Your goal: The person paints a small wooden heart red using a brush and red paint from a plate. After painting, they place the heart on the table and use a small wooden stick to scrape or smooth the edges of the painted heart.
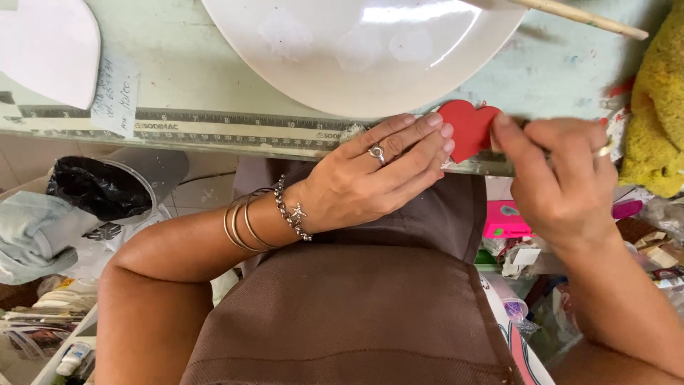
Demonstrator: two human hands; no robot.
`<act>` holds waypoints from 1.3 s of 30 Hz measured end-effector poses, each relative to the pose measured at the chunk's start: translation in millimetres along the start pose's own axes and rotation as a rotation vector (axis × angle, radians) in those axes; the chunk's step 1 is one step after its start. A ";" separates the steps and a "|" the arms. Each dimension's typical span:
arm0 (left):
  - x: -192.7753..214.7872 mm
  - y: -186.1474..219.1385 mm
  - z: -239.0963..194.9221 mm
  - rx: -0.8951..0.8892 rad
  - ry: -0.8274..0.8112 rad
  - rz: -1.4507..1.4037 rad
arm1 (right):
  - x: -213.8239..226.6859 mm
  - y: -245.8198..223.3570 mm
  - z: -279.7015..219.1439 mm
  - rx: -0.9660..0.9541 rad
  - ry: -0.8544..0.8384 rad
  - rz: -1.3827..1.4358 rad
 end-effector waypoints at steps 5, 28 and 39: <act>0.7 -0.2 1.0 0.013 0.011 -0.044 | -0.9 -9.0 4.6 0.035 0.016 0.009; -0.6 0.9 1.0 0.032 0.012 -0.076 | 4.7 -3.0 -25.0 0.096 -0.071 0.019; 0.3 0.1 1.1 0.019 -0.020 -0.068 | 5.3 -6.3 -7.3 0.067 -0.076 0.115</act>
Point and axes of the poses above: each hand's wrist, its own z-axis towards the middle knuckle, its own x-axis out of the back of the hand, y = z × x, the point moved 1 cm from there along z, towards the middle knuckle, and after that the axes turned 10 degrees about -x, right-handed, at the moved point
